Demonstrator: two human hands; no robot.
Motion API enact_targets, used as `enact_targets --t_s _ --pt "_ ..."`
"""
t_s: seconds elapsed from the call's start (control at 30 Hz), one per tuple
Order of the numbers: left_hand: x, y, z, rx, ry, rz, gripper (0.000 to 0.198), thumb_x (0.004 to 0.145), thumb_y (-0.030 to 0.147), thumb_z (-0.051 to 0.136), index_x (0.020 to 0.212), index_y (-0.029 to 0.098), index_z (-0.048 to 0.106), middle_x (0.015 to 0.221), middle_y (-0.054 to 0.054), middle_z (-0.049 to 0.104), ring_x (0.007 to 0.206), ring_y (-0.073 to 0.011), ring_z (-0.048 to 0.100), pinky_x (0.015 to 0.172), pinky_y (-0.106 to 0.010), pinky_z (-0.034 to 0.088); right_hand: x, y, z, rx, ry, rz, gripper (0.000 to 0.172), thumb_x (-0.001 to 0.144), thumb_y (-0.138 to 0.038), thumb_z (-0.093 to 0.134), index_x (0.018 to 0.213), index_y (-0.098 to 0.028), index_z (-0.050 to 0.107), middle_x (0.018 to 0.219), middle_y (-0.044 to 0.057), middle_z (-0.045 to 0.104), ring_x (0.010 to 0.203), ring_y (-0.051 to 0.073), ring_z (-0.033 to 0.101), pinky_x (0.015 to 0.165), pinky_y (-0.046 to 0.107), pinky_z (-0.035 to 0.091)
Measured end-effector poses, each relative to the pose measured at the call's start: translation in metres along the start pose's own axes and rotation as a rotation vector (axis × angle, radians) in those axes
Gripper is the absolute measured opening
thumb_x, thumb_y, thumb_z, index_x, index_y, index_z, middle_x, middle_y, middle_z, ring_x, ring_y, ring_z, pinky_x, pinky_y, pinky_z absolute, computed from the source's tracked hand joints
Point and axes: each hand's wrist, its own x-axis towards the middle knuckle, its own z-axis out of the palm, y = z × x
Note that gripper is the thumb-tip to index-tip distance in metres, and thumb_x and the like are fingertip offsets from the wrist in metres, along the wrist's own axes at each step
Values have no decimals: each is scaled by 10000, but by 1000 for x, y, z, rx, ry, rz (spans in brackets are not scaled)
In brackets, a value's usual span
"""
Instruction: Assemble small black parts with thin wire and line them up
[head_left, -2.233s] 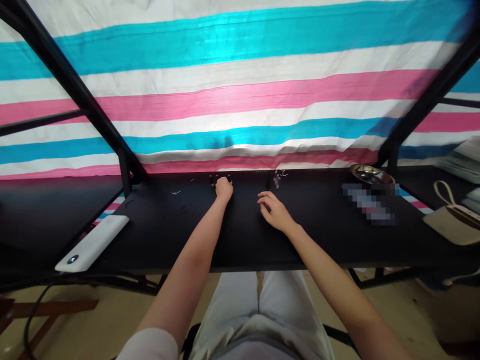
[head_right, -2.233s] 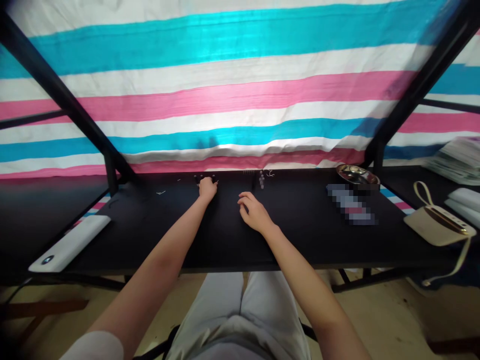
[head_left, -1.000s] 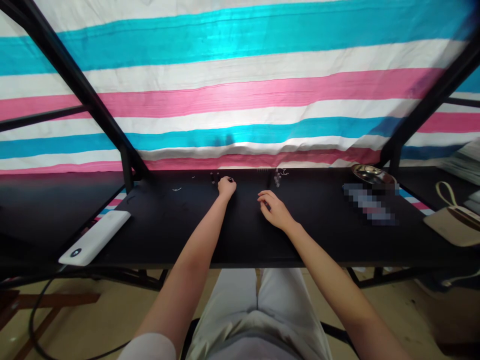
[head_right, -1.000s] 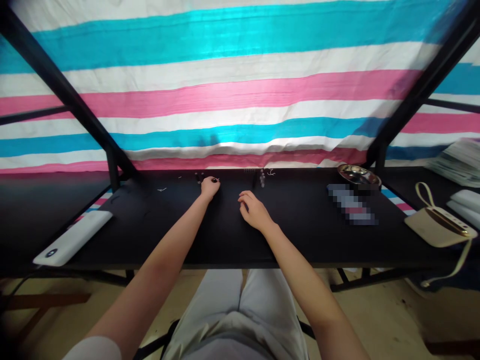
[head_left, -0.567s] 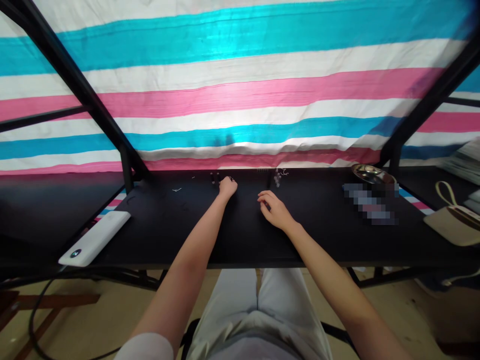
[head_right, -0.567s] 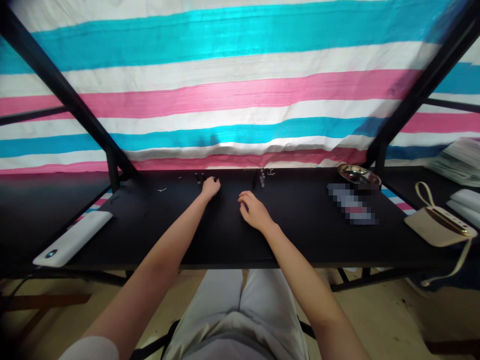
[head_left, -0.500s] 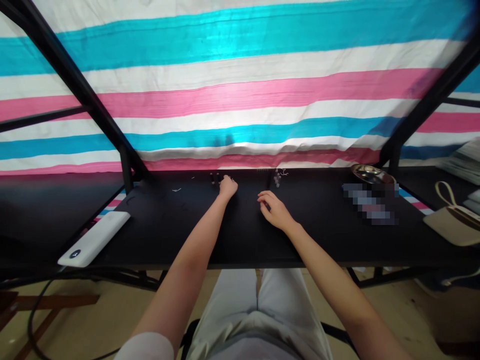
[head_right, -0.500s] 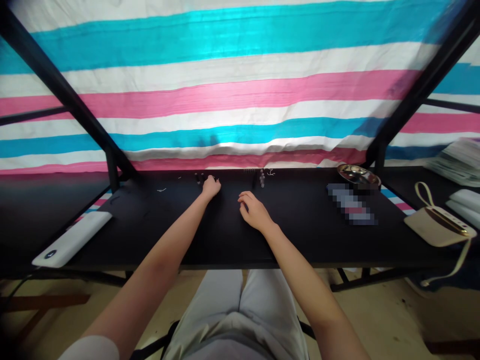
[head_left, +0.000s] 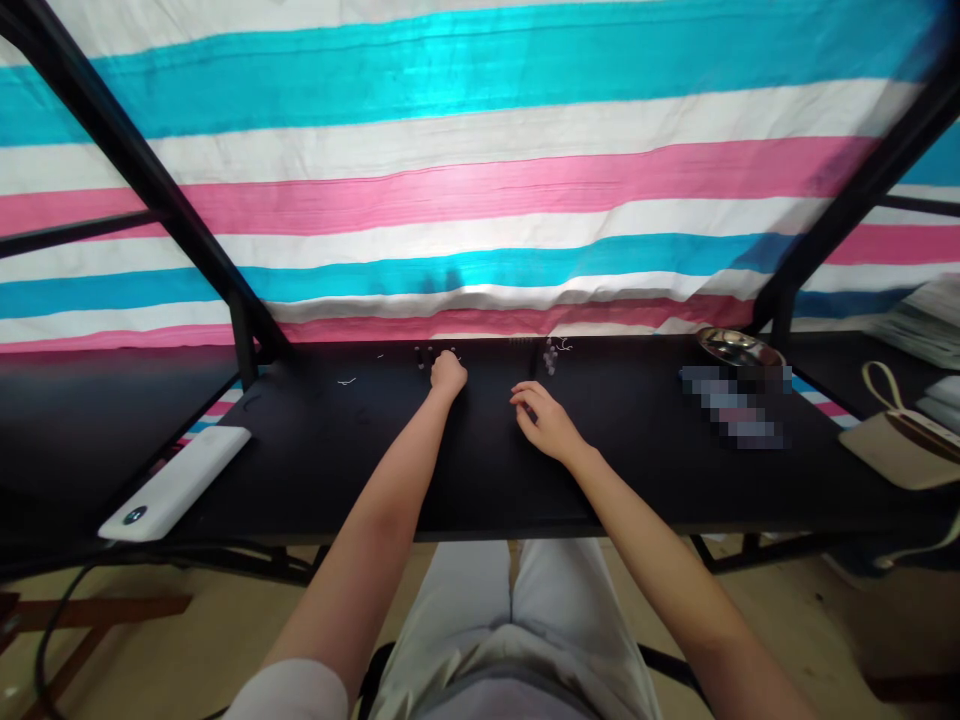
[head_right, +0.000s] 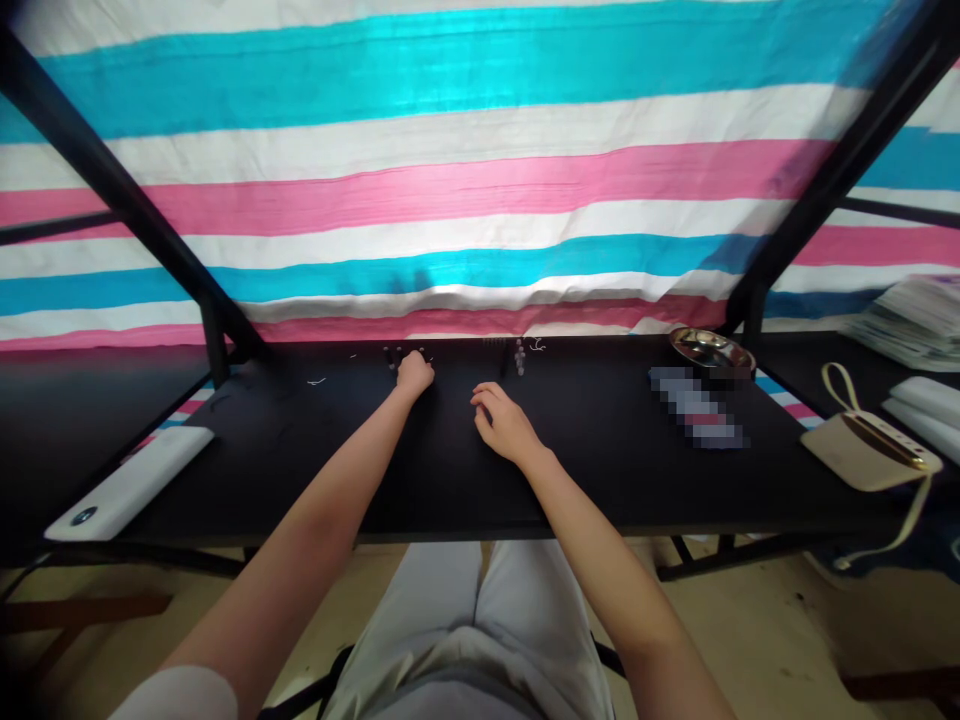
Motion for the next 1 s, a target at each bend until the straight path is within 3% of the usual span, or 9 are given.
enact_targets --t_s 0.47,0.57,0.67,0.73,0.8,0.9,1.0 --pt "5 -5 -5 60 -50 20 281 720 166 579 985 85 624 1010 -206 645 972 -280 616 794 -308 473 0 0 0 -2 -6 11 169 810 -171 432 913 -201 563 1083 90 543 859 166 585 751 300 489" --pt "-1 -8 -13 74 -75 31 213 707 170 587 894 87 646 920 -198 667 910 -277 636 765 -314 479 1 -2 0 -18 0 14 174 808 -166 426 910 -194 564 1083 88 546 851 159 582 754 293 481" --pt "-13 -10 -23 119 -200 78 121 717 192 569 706 105 652 716 -143 678 762 -235 655 721 -298 483 2 -1 -3 -104 44 62 188 806 -155 409 899 -190 568 1056 79 560 871 162 575 767 284 465" --pt "-26 -8 -28 167 -297 164 216 758 248 526 619 121 632 627 -106 660 655 -202 642 688 -291 480 3 2 -5 -208 92 145 207 803 -146 397 900 -187 574 1003 74 574 888 172 564 777 284 452" --pt "-41 -1 -27 152 -357 337 258 792 309 493 665 136 636 628 -80 660 594 -179 622 640 -279 473 3 6 -6 -333 107 259 224 803 -151 396 923 -177 583 970 81 579 895 188 555 778 294 443" --pt "-62 16 -17 71 -217 621 235 784 334 528 931 175 620 769 -57 679 716 -186 629 665 -272 459 3 15 -8 -512 36 427 270 824 -204 412 1020 -161 594 1031 113 571 932 223 540 781 329 436" --pt "-75 36 -2 51 -120 752 382 816 278 486 1190 199 494 898 -62 672 804 -199 626 705 -288 454 3 20 -7 -620 -56 528 360 855 -284 414 1168 -174 552 1169 139 530 1036 265 503 821 381 417"
